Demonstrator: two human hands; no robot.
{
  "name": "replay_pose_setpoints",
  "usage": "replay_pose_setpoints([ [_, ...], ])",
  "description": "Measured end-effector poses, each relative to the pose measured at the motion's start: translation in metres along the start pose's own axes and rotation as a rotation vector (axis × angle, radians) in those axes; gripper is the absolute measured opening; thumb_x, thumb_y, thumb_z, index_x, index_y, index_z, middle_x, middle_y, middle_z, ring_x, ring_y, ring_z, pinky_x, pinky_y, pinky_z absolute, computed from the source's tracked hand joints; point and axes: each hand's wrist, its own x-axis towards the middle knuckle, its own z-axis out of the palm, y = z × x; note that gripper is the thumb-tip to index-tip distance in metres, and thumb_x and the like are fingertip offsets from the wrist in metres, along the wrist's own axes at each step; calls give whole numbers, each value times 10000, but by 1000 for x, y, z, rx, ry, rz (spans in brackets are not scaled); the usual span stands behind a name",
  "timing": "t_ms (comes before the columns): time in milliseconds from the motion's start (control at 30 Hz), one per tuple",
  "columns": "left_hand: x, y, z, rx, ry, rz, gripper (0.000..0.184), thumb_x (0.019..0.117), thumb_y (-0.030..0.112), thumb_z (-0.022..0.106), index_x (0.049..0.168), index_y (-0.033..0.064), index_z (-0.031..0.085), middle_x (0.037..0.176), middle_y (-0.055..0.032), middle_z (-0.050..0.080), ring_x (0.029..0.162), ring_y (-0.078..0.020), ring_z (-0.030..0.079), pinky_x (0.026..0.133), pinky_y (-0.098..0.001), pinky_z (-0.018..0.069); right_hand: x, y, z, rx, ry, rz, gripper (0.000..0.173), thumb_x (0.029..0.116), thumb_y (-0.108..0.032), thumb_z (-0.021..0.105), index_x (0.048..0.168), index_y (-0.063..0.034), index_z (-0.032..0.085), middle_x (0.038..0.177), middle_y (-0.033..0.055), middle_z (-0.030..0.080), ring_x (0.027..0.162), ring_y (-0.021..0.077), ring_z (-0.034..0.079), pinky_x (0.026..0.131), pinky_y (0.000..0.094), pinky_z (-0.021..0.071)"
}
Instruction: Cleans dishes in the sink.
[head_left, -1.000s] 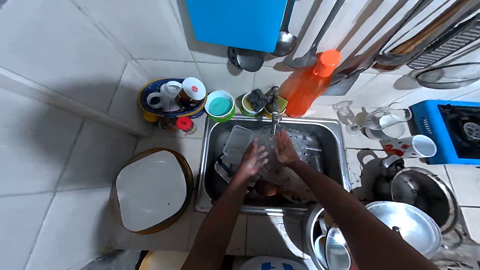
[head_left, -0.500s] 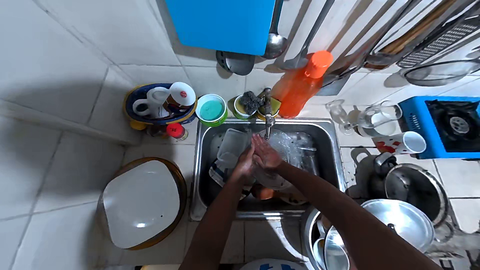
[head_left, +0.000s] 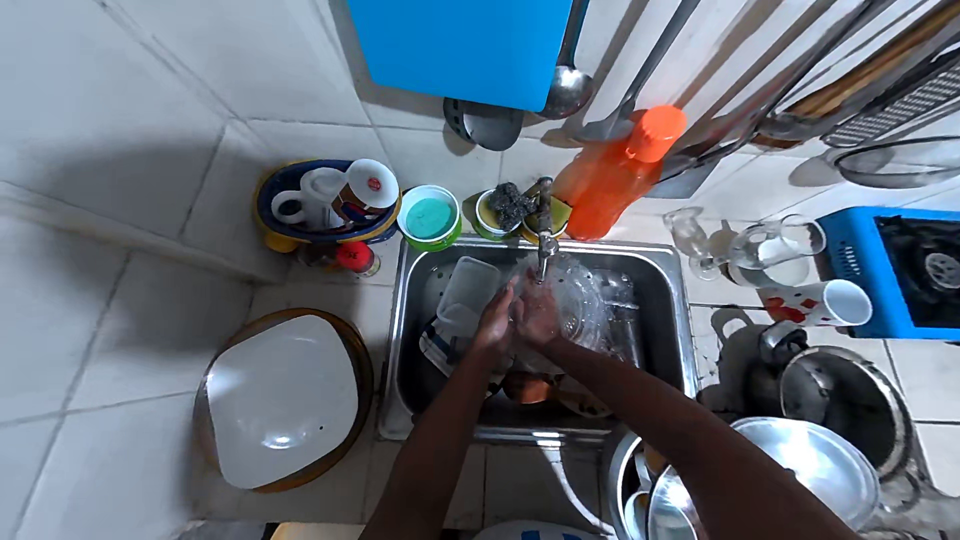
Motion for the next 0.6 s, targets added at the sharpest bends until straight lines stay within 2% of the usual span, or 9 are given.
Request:
replay_pose_setpoints([
  [67, 1, 4, 1, -47, 33, -9, 455, 1130, 363, 324, 1458, 103, 501, 1234, -105, 671, 1068, -181, 664, 920, -381, 562, -21, -10, 1, 118, -38, -250, 621, 1093, -343, 316, 1554, 70, 357, 1652, 252, 288, 1572, 372, 214, 1300, 510, 150],
  [133, 1, 8, -3, -98, 26, -31, 466, 1133, 384, 283, 1485, 128, 451, 1163, -97, 679, 958, -171, 676, 841, -350, 575, -42, -12, -29, 119, -324, -409, 630, 1102, -335, 363, 1587, 59, 281, 1677, 239, 236, 1587, 340, 169, 1306, 491, 98],
  [167, 3, 9, -7, -141, 19, -42, 473, 1132, 403, 280, 1515, 163, 418, 1183, -113, 679, 934, -194, 690, 809, -356, 587, -49, -8, -46, 61, -488, -490, 671, 1087, -341, 437, 1598, 52, 251, 1690, 230, 204, 1592, 333, 148, 1303, 482, 95],
  [200, 4, 9, -12, -184, 4, -39, 478, 1130, 408, 286, 1541, 189, 392, 1230, -131, 667, 970, -229, 692, 834, -385, 585, -55, 2, -59, -3, -615, -559, 726, 1073, -380, 492, 1607, 38, 234, 1701, 213, 181, 1595, 323, 138, 1304, 473, 103],
  [300, 5, 10, -18, -225, -26, 5, 476, 1129, 385, 304, 1553, 181, 376, 1241, -152, 653, 998, -254, 678, 884, -421, 569, -59, 59, -88, -134, -809, -639, 792, 1020, -422, 589, 1606, 6, 273, 1699, 187, 214, 1583, 336, 184, 1294, 502, 128],
  [367, 4, 8, -21, -215, -38, 16, 478, 1130, 380, 307, 1559, 178, 370, 1249, -156, 649, 1005, -249, 682, 875, -408, 574, -48, 94, -111, -247, -807, -630, 795, 1002, -392, 640, 1614, -31, 285, 1696, 167, 238, 1581, 358, 184, 1286, 534, 134],
  [467, 1, 7, -24, -193, -58, 25, 488, 1127, 374, 326, 1561, 156, 368, 1239, -159, 660, 1009, -246, 684, 887, -405, 575, -16, 127, -131, -375, -693, -423, 738, 1039, -473, 538, 1631, -112, 283, 1710, 123, 221, 1591, 352, 135, 1285, 571, 112],
  [533, -1, 5, -24, -191, -70, -19, 494, 1126, 384, 326, 1571, 172, 357, 1253, -151, 656, 1030, -250, 681, 906, -424, 572, 7, 132, -125, -421, -496, -333, 746, 1040, -497, 513, 1620, -78, 302, 1708, 159, 206, 1592, 382, 104, 1285, 584, 85],
  [600, -3, -3, -22, -186, -108, -66, 499, 1128, 394, 298, 1576, 178, 335, 1273, -146, 653, 1048, -247, 678, 901, -416, 570, 24, 127, -105, -445, -267, -337, 822, 1035, -545, 460, 1618, -4, 252, 1705, 216, 156, 1588, 419, 71, 1273, 610, 77],
])
